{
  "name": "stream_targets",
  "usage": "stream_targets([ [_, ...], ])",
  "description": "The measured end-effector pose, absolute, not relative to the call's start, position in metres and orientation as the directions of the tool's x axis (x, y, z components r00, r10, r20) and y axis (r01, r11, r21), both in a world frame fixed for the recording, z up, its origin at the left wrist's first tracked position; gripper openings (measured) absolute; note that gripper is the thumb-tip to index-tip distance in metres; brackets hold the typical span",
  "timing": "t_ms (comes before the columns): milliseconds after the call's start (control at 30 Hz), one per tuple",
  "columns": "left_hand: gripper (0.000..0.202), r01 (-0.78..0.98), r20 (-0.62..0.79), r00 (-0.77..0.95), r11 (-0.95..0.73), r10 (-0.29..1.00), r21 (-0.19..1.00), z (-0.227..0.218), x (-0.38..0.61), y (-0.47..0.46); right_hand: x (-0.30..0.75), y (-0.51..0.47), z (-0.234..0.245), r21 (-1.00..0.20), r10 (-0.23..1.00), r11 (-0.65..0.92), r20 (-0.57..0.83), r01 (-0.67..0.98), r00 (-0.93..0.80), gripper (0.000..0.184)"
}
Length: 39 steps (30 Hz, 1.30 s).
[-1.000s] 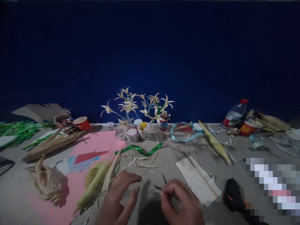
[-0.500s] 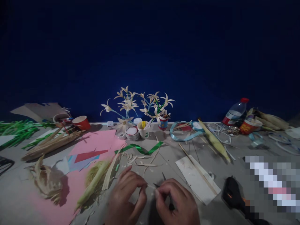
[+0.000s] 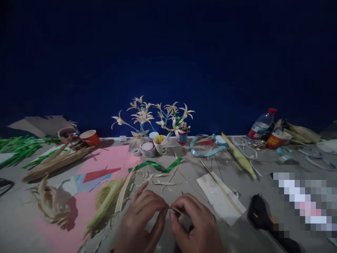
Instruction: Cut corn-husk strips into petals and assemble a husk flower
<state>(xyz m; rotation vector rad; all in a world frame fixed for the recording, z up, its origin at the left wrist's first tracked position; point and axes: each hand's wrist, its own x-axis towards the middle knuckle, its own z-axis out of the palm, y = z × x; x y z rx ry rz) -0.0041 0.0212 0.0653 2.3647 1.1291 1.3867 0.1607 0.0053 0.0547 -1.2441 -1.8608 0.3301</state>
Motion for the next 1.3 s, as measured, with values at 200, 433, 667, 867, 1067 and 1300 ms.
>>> stream_targets([
  [200,0.020,0.573,0.684,0.301,-0.699,0.664,0.427,0.067,-0.002,0.016,0.155,0.007,0.057,-0.591,0.861,0.466,0.475,0.658,-0.184,0.016],
  [433,0.019,0.607,0.659,0.269,-0.654,0.703,0.451,0.060,-0.011,0.012,0.186,0.009,0.055,-0.525,0.846,0.397,0.527,0.753,-0.079,0.014],
  [667,0.019,0.610,0.615,0.296,-0.640,0.731,0.467,0.062,-0.013,0.016,0.170,0.011,0.062,-0.593,0.878,0.441,0.443,0.673,-0.184,0.009],
  [867,0.019,0.610,0.635,0.288,-0.649,0.717,0.455,0.061,-0.014,0.017,0.164,0.017,0.057,-0.560,0.880,0.437,0.428,0.703,-0.206,0.015],
  [1067,0.017,0.565,0.533,0.197,-0.540,0.823,0.624,0.059,-0.021,0.017,0.196,0.019,0.056,-0.472,0.837,0.421,0.532,0.775,-0.130,0.008],
  [1300,0.021,0.202,0.049,0.300,-0.113,0.953,0.973,0.054,-0.016,0.021,0.179,0.015,0.082,-0.537,0.769,0.638,0.407,0.552,-0.494,0.026],
])
